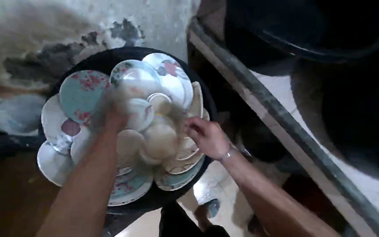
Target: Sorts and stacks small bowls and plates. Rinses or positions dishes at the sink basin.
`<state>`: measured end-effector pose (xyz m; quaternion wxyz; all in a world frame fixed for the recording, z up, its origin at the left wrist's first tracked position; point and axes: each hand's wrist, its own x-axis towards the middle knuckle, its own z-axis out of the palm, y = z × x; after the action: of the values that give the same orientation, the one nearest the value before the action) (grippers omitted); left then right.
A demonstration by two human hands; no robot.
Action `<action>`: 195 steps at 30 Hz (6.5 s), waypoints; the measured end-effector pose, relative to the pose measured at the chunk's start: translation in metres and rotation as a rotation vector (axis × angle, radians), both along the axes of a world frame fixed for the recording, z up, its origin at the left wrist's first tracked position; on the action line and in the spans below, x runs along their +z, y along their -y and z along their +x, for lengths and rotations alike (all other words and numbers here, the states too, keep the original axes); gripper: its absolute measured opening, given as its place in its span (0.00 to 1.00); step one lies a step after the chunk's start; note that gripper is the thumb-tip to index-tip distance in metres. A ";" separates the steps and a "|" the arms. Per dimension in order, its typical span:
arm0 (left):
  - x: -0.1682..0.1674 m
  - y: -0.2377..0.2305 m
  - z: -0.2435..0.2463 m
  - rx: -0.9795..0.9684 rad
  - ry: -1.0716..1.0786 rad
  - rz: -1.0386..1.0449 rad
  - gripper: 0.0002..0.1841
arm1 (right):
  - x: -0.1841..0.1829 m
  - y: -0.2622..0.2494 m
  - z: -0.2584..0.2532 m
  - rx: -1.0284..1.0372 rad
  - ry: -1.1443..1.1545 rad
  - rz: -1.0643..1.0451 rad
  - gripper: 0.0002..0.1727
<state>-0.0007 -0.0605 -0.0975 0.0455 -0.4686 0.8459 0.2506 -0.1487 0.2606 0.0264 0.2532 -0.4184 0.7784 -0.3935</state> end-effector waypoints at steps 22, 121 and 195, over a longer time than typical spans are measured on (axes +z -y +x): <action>0.046 0.001 0.053 0.011 -0.186 0.236 0.30 | -0.060 0.161 -0.040 0.048 -0.243 0.461 0.29; 0.069 -0.121 0.018 0.430 -0.114 0.300 0.65 | -0.120 0.111 0.055 -0.287 0.970 0.171 0.28; 0.098 -0.171 0.036 0.387 -0.720 0.913 0.28 | 0.018 0.059 0.038 -0.211 0.244 0.124 0.27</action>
<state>0.0349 0.1108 0.0001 -0.0934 -0.4326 0.5149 0.7342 -0.1111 0.2016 0.0445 0.3285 -0.2669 0.8043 -0.4170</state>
